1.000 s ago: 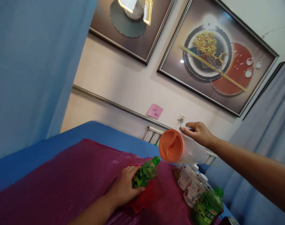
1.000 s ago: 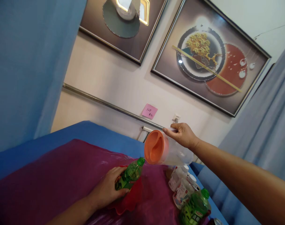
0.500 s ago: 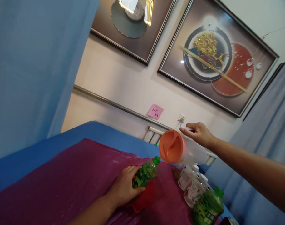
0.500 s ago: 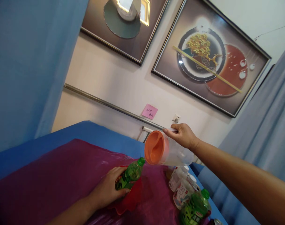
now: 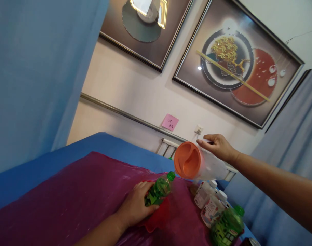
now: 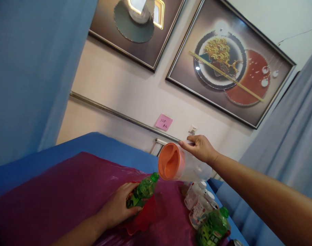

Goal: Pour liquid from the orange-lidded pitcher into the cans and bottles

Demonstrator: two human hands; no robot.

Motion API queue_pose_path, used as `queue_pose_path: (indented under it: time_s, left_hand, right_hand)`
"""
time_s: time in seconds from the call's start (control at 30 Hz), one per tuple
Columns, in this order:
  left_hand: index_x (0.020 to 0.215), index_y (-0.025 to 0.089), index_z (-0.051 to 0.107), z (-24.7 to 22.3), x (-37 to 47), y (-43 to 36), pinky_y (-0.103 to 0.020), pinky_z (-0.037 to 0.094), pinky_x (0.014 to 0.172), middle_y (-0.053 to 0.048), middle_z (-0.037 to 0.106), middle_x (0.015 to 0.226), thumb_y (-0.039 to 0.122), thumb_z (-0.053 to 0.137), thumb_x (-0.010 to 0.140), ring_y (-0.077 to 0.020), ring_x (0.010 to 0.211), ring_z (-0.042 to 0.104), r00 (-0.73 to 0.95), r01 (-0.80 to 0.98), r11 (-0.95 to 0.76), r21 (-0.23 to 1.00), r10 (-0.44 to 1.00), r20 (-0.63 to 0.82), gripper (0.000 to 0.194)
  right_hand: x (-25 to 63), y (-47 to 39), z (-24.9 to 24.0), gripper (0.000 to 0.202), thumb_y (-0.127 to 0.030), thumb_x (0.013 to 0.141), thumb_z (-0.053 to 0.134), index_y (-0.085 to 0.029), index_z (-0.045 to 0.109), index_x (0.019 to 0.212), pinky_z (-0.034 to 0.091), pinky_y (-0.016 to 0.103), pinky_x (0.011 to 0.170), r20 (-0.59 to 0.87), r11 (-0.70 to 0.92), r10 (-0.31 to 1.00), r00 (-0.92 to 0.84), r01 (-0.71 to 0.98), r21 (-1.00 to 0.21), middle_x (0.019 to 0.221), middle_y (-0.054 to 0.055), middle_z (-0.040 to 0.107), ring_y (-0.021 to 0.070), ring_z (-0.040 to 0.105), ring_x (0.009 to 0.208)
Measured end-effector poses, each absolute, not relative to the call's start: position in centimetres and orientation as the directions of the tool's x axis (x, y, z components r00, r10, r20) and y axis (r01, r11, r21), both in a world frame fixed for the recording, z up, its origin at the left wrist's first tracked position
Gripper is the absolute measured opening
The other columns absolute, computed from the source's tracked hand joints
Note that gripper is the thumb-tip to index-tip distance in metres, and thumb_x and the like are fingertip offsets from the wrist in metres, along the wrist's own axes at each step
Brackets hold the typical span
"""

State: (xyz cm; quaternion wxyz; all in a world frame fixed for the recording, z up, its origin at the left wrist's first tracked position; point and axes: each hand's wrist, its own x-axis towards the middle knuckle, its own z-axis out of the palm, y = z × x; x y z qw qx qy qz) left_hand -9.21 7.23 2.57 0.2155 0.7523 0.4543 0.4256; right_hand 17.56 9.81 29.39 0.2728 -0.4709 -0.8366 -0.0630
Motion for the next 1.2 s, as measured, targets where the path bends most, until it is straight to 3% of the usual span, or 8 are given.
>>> queue_pose_path:
  time_s: [1.2]
  left_hand:
    - [0.123, 0.023, 0.065, 2.81, -9.25, 7.05, -0.043, 0.045, 0.103, -0.008, 0.069, 0.123, 0.027, 0.084, 0.06, -0.0311, 0.115, 0.062, 0.22, 0.5, -0.487, 0.716, 0.871, 0.439, 0.066]
  right_hand:
    - [17.29, 9.55, 29.23, 0.056, -0.063, 0.082, 0.056, -0.024, 0.025, 0.056, 0.019, 0.028, 0.05, 0.511, 0.553, 0.761, -0.4, 0.811, -0.188, 0.058, -0.006, 0.02, 0.0102, 0.023, 0.054]
